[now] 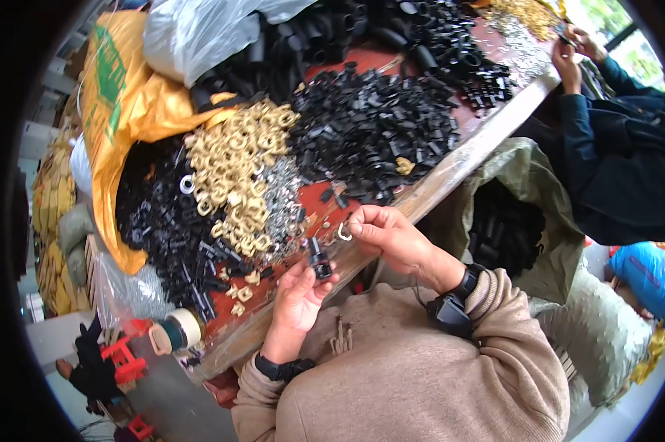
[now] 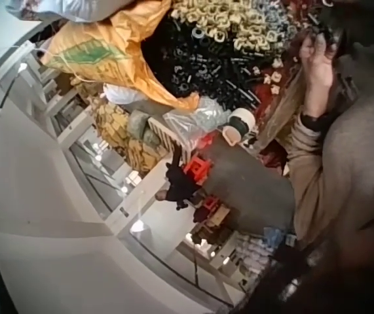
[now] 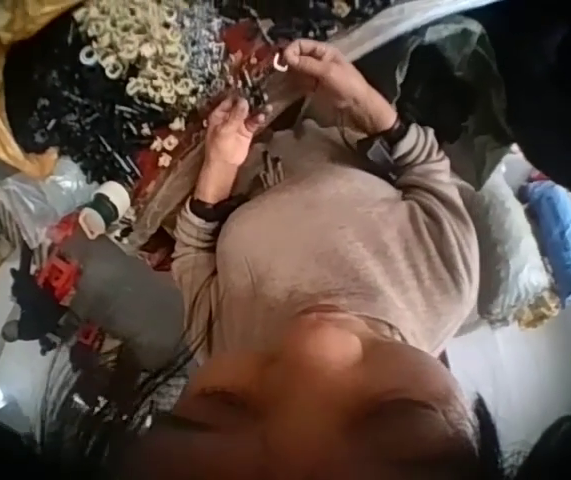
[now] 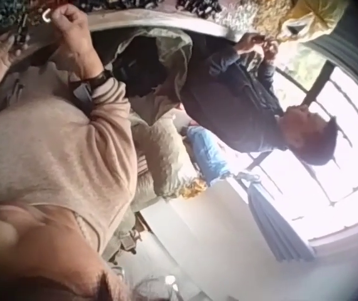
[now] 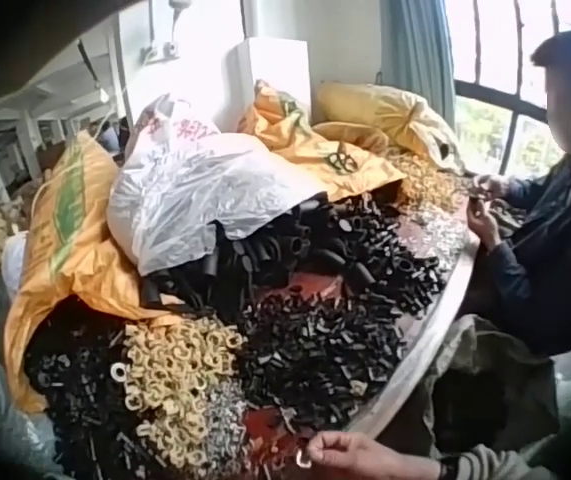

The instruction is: The person picks up a black plastic component and a small metal clip, presses the clip into the component, and then slides a larger black plastic sleeve over the assembly. They repeat this process multiple times, placing the finished assemblies into a green bag.

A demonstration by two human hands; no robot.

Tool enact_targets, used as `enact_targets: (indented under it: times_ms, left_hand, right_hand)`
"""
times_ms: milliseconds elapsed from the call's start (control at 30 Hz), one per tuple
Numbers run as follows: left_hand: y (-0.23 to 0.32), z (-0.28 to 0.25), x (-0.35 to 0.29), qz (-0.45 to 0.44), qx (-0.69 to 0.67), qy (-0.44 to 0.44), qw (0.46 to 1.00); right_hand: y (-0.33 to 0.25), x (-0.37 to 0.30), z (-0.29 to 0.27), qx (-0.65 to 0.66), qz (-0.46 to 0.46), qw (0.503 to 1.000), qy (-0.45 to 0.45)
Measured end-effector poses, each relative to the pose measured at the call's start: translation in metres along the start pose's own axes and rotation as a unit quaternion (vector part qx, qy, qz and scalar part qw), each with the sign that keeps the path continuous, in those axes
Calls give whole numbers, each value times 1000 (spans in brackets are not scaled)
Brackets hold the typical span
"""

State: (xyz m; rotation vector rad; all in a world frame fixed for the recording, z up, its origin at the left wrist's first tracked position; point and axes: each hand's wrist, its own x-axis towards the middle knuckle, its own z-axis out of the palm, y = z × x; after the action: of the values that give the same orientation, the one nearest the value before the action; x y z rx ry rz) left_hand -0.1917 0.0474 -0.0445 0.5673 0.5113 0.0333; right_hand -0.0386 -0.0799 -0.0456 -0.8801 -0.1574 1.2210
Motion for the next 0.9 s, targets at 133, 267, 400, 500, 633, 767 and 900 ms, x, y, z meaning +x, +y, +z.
enact_targets:
  times_ms: [133, 267, 400, 500, 633, 767, 900]
  left_hand:
    - [-3, -2, 0, 12, 13, 16, 1000]
    - [-3, -1, 0, 21, 0, 7, 1000]
    - [-3, -1, 0, 23, -2, 19, 1000]
    - [-2, 0, 1, 25, -2, 17, 1000]
    - [-3, 0, 4, 22, -5, 15, 1000]
    - [0, -3, 2, 24, -3, 18, 1000]
    - [0, 0, 2, 23, -8, 12, 1000]
  right_hand:
    - [-18, 0, -31, 187, -17, 982, -12]
    - [-35, -6, -54, 274, -101, 956, 17]
    - [-37, -11, -60, 240, -133, 961, 18]
    - [-33, -10, -52, 203, -120, 972, 16]
    - [-29, -3, -42, 194, -89, 977, 6]
    - [-27, 4, -40, 193, -68, 979, -9]
    - [-38, 7, -38, 118, -65, 991, -13]
